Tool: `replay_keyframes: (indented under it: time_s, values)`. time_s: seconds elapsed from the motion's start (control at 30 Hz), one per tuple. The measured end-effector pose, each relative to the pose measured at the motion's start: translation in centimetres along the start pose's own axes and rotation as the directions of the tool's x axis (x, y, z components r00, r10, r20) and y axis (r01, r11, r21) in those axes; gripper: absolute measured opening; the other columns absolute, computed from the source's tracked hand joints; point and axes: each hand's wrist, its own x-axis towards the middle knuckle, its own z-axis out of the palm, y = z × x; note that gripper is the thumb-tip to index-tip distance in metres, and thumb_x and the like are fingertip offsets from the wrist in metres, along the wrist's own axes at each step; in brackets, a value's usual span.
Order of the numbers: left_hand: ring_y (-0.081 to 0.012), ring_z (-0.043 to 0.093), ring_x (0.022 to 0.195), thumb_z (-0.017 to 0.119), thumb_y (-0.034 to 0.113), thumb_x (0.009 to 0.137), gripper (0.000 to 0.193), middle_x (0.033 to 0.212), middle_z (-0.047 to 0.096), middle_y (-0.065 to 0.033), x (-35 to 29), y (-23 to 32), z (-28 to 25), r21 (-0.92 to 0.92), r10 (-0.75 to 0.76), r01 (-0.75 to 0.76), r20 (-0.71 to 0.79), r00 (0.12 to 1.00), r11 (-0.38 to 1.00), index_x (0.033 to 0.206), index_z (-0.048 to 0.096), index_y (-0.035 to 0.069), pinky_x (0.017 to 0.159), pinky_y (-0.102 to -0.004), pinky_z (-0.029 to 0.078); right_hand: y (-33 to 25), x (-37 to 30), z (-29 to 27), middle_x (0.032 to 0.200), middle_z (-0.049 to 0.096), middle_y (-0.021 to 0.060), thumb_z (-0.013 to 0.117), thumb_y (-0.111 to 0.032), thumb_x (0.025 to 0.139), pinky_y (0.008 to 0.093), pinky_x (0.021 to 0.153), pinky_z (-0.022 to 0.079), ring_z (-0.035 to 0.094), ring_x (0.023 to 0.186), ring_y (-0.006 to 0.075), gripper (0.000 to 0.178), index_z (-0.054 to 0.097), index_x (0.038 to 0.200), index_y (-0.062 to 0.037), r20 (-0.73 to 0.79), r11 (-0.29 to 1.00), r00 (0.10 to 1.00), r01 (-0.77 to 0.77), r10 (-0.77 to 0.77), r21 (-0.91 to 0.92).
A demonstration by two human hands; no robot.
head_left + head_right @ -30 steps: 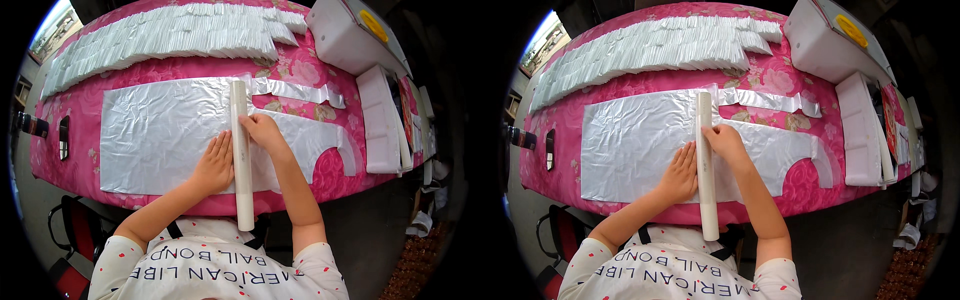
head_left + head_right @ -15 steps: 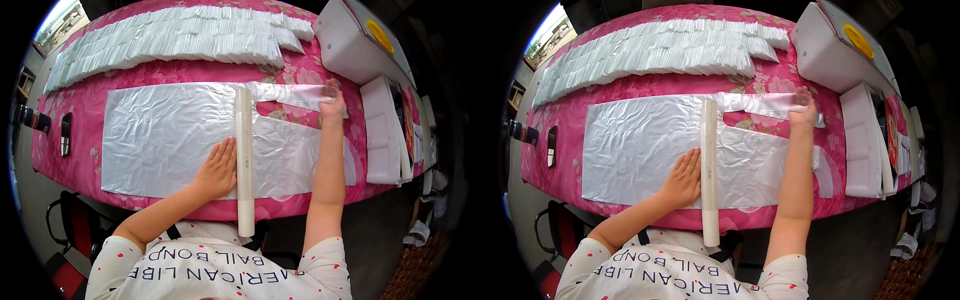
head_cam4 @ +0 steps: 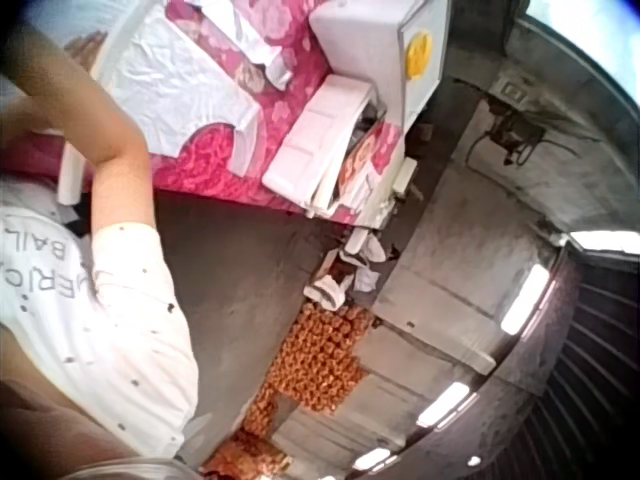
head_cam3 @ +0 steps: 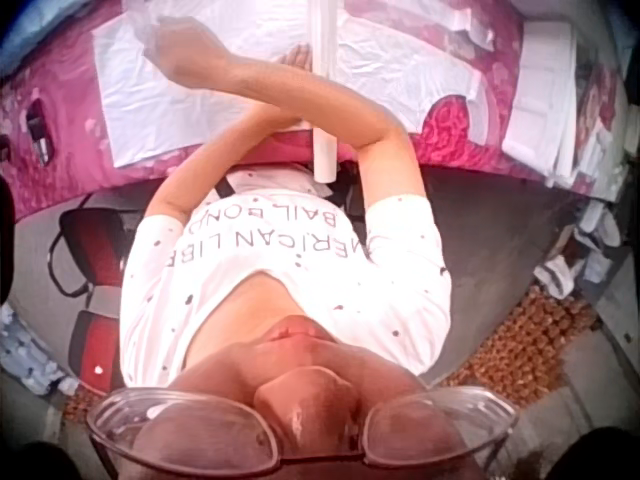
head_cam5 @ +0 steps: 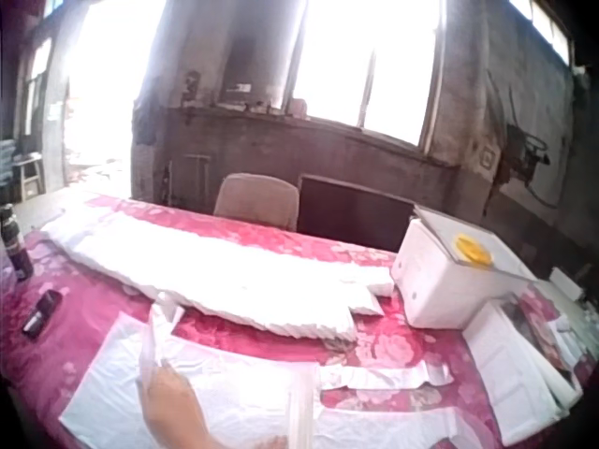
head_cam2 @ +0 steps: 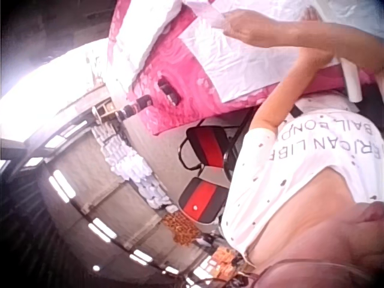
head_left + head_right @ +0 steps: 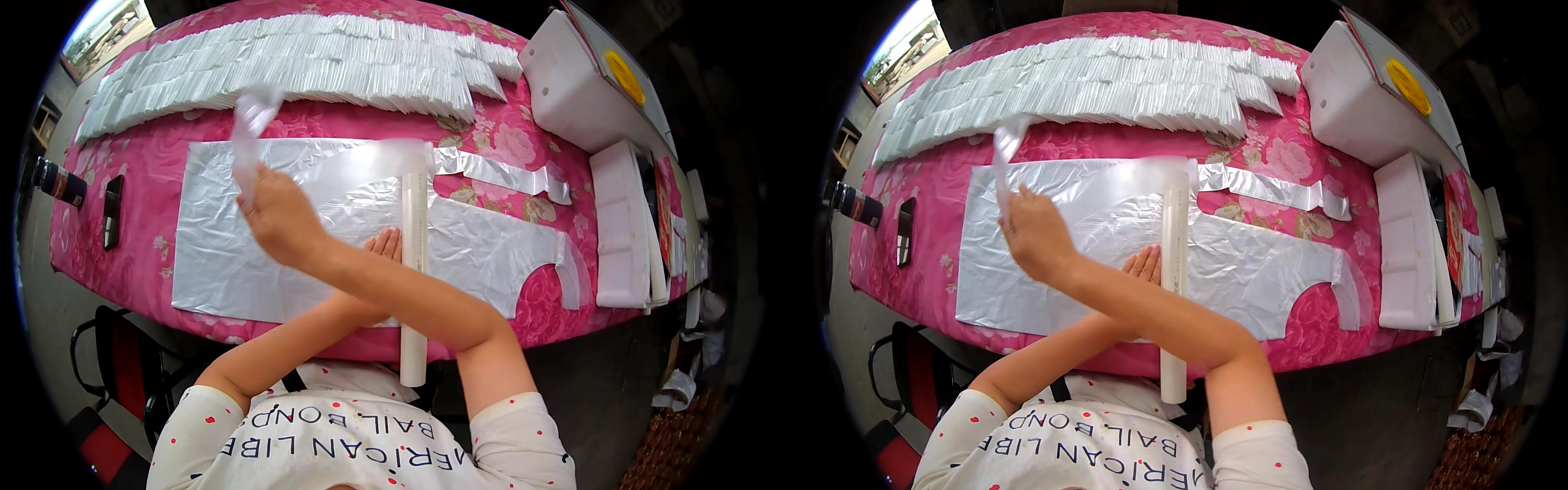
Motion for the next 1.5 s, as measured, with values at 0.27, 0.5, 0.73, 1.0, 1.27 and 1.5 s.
replay_keyframes:
  time_s: [0.27, 0.5, 0.73, 1.0, 1.27, 1.5]
  values:
    - [-0.0375, 0.014, 0.136, 0.037, 0.022, 0.084, 0.063, 0.143, 0.017, -0.0271, 0.4, 0.3, -0.9, -0.014, -0.020, 0.022, 0.168, 0.986, 1.000, 0.134, 0.020, -0.013, 0.110, -0.0443, 0.012, 1.2, 0.0, 11.9, 0.138, 0.032, 0.0235, 0.048, -0.031, 0.088, 0.0479, 0.107, 0.018, 0.019, 0.133, 0.0374, 0.055, 0.037, 0.132, -0.0003, 0.334, 0.984, 0.941, 0.007, 0.054, -0.180]
    - [-0.0339, 0.024, 0.132, 0.041, 0.013, 0.085, 0.056, 0.140, 0.026, -0.0241, 1.0, -1.4, -3.2, -0.781, -0.250, 0.089, -0.088, 0.964, 0.619, 0.135, 0.026, -0.006, 0.109, -0.0407, 0.020, -0.8, -6.5, 0.0, 0.136, 0.037, 0.0194, 0.055, -0.026, 0.085, 0.0461, 0.105, 0.025, 0.025, 0.131, 0.0378, 0.053, 0.041, 0.129, -0.0003, 0.184, 0.978, 0.962, 0.207, -0.204, 0.005]
    - [-0.0249, 0.036, 0.126, 0.035, 0.027, 0.094, 0.051, 0.136, 0.034, -0.0183, 8.8, -6.2, -3.5, -0.943, -0.464, 0.137, 0.272, 0.843, -0.303, 0.132, 0.029, -0.006, 0.105, -0.0351, 0.029, 4.8, -14.6, -13.4, 0.123, 0.052, 0.0138, 0.056, -0.017, 0.084, 0.0421, 0.099, 0.035, 0.043, 0.120, 0.0342, 0.035, 0.054, 0.115, -0.0018, -0.100, 0.930, 0.994, 0.009, -0.049, -0.368]
    - [-0.0283, 0.039, 0.123, 0.028, 0.040, 0.096, 0.062, 0.133, 0.036, -0.0224, 11.6, -7.3, -2.9, -0.714, -0.415, 0.250, 0.615, 0.671, -0.654, 0.133, 0.022, -0.009, 0.105, -0.0355, 0.031, 7.8, -17.3, -15.6, 0.138, 0.037, 0.0129, 0.050, -0.035, 0.086, 0.0433, 0.105, 0.025, 0.031, 0.130, 0.0314, 0.051, 0.045, 0.128, -0.0058, 0.253, 0.848, 0.967, 0.101, 0.040, -0.519]
    - [-0.0232, 0.050, 0.111, 0.027, 0.042, 0.096, 0.056, 0.120, 0.052, -0.0171, 2.0, -11.5, -11.0, -0.924, -0.606, 0.288, 0.383, 0.697, -0.253, 0.123, 0.041, -0.004, 0.096, -0.0333, 0.038, 4.8, -10.8, -6.3, 0.141, 0.034, 0.0106, 0.040, -0.050, 0.087, 0.0428, 0.110, 0.011, 0.019, 0.135, 0.0291, 0.061, 0.044, 0.129, -0.0060, 0.534, 0.862, 0.835, 0.362, -0.132, -0.353]
    - [-0.0182, 0.054, 0.102, 0.027, 0.042, 0.096, 0.053, 0.114, 0.056, -0.0136, -15.0, -14.8, -16.6, -0.937, -0.782, 0.326, 0.298, 0.547, -0.129, 0.120, 0.046, -0.001, 0.089, -0.0291, 0.041, 0.4, -4.5, -1.0, 0.125, 0.051, 0.0117, 0.053, -0.036, 0.086, 0.0420, 0.099, 0.035, 0.042, 0.122, 0.0317, 0.046, 0.053, 0.119, -0.0046, 0.450, 0.910, 0.793, 0.389, -0.409, 0.142]
